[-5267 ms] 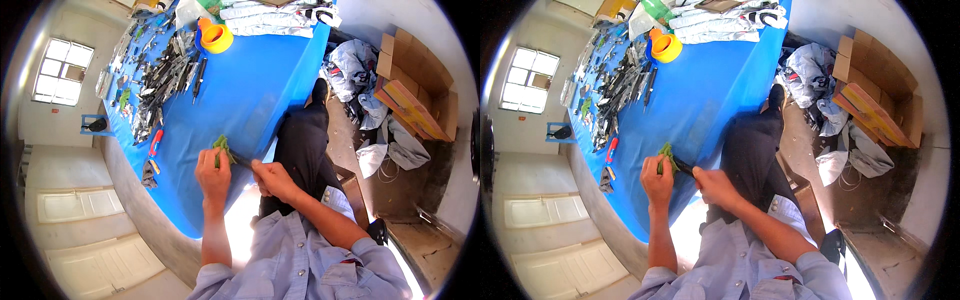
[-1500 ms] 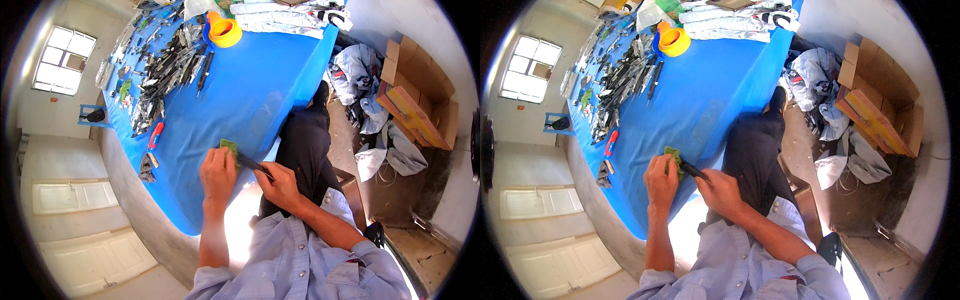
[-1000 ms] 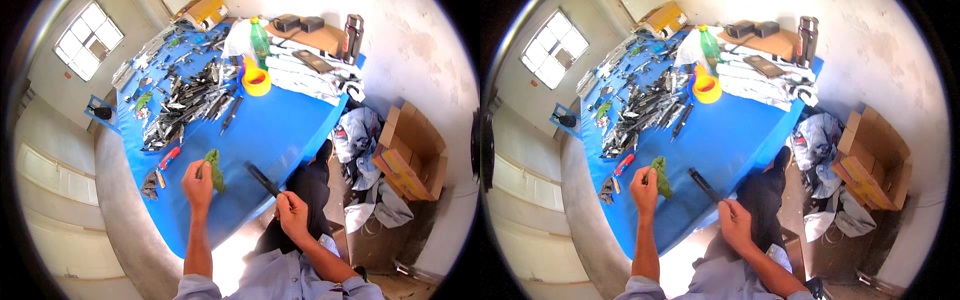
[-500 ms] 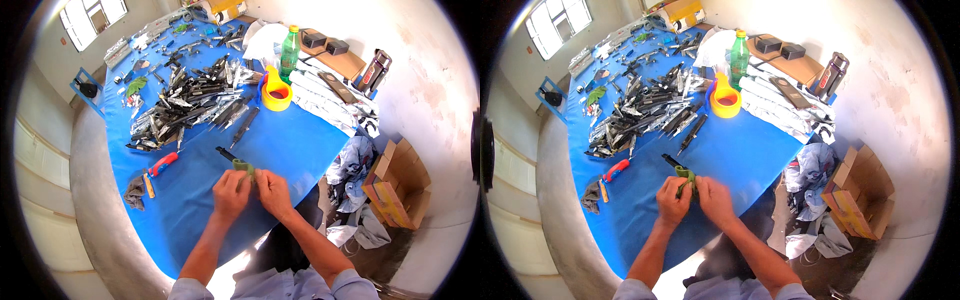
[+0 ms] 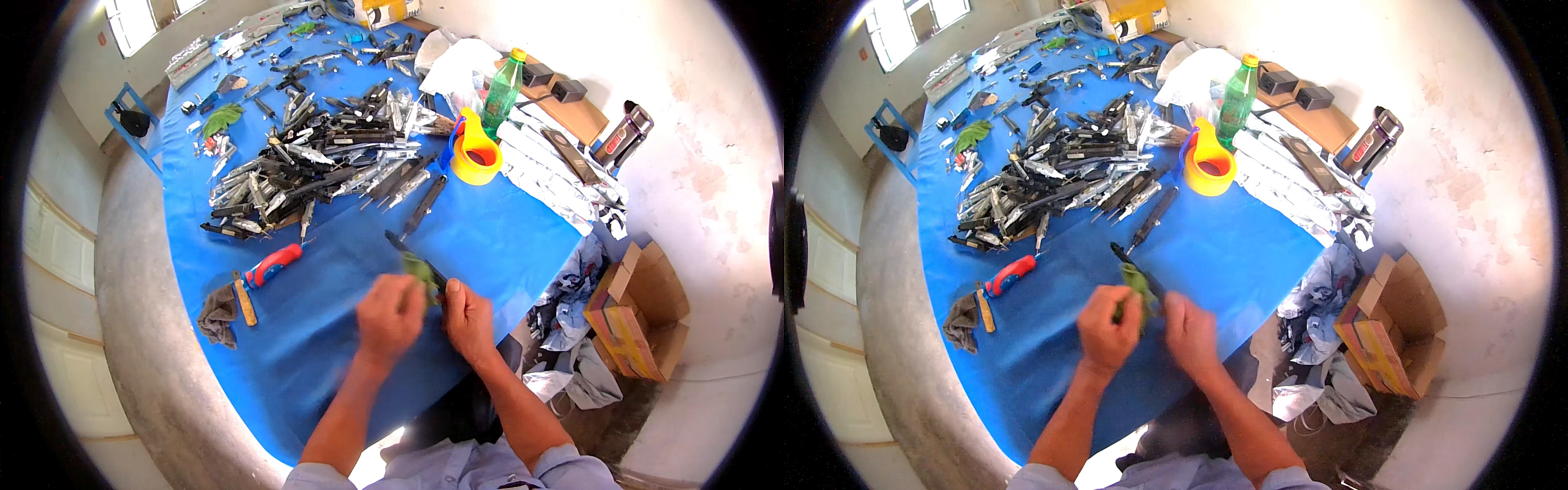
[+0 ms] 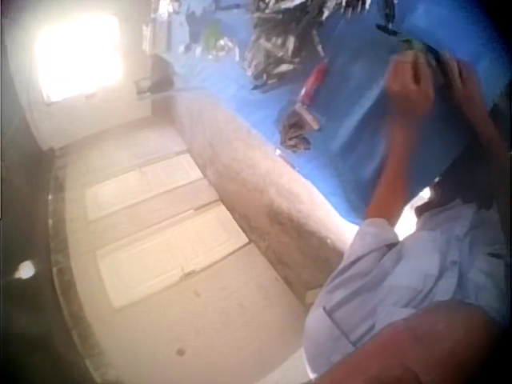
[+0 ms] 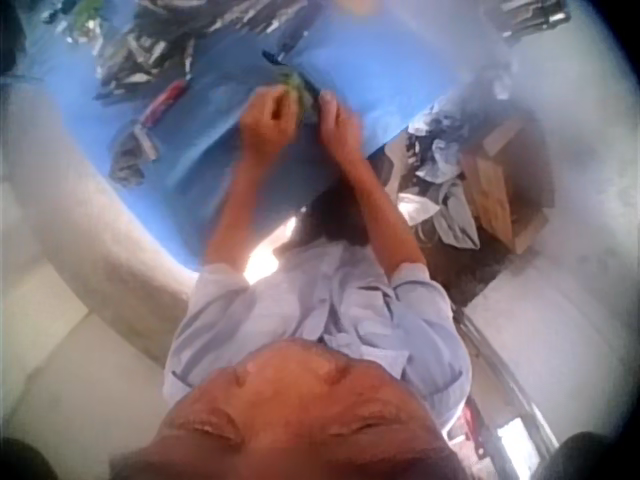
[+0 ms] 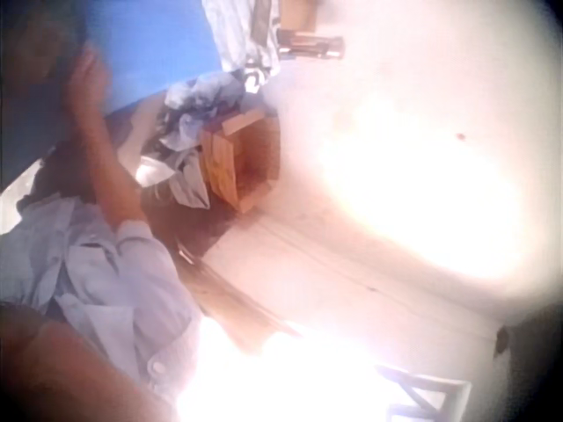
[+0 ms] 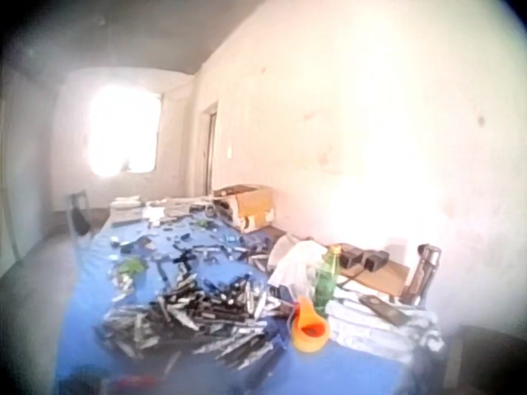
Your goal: The person cleans metal blades with a cloth, wiping along each object's length multiple times while sitting at a blue table covered in metal parts.
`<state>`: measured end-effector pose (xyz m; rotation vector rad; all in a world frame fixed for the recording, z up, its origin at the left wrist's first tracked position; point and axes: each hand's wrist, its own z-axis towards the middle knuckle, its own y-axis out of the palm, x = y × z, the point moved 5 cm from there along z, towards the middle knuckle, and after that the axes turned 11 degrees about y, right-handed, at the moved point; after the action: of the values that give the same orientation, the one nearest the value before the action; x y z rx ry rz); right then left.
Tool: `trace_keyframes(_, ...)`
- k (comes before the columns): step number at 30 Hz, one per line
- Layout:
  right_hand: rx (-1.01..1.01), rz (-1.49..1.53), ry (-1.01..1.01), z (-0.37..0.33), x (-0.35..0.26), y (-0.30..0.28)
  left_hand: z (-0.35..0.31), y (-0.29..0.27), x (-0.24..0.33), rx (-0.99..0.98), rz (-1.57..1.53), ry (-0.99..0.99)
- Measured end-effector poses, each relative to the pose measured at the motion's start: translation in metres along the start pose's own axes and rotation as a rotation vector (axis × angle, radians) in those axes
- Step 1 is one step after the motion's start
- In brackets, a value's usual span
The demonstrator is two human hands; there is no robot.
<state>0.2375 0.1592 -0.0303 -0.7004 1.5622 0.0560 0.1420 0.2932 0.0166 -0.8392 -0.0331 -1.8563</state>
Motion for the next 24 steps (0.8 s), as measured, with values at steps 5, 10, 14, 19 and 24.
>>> trace_keyframes(5,-0.003,0.044,-0.019,-0.002,-0.002,-0.005,-0.007,0.017,0.026,-0.094,-0.122,0.045)
trace_keyframes(10,0.004,-0.167,-0.230,-0.009,-0.012,-0.005,-0.007,0.008,0.011,-0.079,0.039,0.049)
trace_keyframes(14,0.007,-0.142,-0.295,-0.015,-0.018,-0.002,0.003,-0.010,-0.020,0.024,0.142,-0.040)
trace_keyframes(19,0.003,-0.043,-0.227,-0.011,-0.011,-0.003,0.005,-0.017,-0.023,0.122,0.073,-0.136)
trace_keyframes(24,-0.039,0.027,-0.002,-0.002,0.009,-0.005,-0.010,0.013,0.022,-0.056,-0.047,0.084)
